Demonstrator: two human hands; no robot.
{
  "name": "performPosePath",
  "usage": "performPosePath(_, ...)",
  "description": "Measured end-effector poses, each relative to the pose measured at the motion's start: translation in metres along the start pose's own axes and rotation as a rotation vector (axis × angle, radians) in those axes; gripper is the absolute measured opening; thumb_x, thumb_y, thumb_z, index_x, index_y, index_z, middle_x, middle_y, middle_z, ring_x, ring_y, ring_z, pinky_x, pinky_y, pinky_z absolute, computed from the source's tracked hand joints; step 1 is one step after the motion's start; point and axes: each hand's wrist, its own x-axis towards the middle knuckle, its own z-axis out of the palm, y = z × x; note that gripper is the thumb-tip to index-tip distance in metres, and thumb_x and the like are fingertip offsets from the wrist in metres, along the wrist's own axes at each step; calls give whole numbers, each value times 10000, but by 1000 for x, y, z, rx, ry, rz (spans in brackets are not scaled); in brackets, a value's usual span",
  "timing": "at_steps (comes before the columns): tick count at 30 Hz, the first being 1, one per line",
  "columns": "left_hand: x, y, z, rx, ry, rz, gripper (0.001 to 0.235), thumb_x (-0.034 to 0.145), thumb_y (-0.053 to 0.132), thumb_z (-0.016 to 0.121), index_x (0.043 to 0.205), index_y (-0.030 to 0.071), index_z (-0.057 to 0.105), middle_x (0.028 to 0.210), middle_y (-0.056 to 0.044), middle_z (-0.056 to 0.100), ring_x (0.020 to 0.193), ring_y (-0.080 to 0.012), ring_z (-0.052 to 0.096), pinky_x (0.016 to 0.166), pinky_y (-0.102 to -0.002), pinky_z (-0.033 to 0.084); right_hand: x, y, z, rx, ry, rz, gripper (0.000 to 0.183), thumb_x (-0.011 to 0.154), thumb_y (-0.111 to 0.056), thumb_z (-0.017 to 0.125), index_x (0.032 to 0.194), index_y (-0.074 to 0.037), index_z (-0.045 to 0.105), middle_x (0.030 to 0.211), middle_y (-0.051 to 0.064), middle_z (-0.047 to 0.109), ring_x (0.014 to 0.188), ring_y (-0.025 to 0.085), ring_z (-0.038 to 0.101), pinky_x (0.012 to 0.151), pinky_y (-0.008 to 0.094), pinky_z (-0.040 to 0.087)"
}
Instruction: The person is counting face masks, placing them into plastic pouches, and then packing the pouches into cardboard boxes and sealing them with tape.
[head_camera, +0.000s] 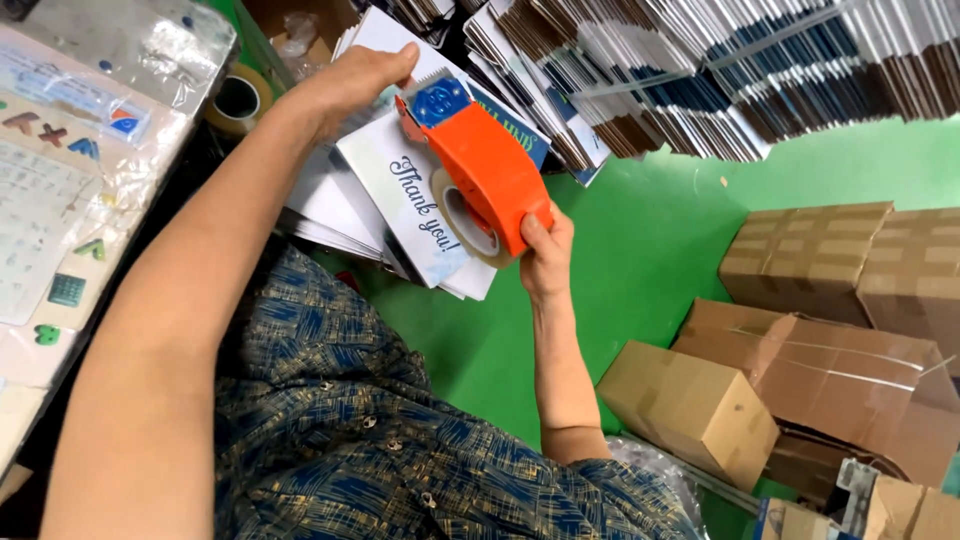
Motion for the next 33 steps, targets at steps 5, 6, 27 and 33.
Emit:
performPosePath(5, -11, 26, -1, -48, -33, -143, 406, 1001, 409, 658, 1122, 33, 752, 1112, -105, 707, 1066, -222, 619, 1021, -477, 425, 2, -9, 4, -22, -22, 22, 580, 965, -309, 749, 1361, 78, 577, 1272, 120, 691, 1150, 196, 661, 1053, 348, 496)
performPosePath(6, -10, 26, -3, -233, -113, -161, 354, 915, 335, 750, 1051, 7, 758, 1066, -148, 758, 1006, -280, 698, 1013, -525, 517, 3, -10, 4, -44, -19, 21, 579, 969, -321, 749, 1357, 74, 581, 1264, 115, 694, 1144, 191, 659, 1045, 345, 497)
performPosePath(27, 70, -72, -19, 656, 277, -203, 592, 733, 468, 905, 997, -42, 760, 986, -188, 743, 981, -305, 735, 943, -388, 562, 28, -54, 22, -370, -59, 215, 373, 1006, -234, 645, 1253, 45, 652, 1124, 95, 740, 968, 144, 685, 894, 305, 543)
performPosePath(33, 86, -148, -17, 140, 236, -62, 1220, 736, 450, 878, 1526, -77, 113, 1438, -302, 466, 1330, -346, 496, 1073, -336, 419, 27, -26, -8, -340, -7, 117, 377, 1013, -236, 673, 1259, 49, 655, 1158, 82, 717, 1014, 135, 654, 932, 301, 504)
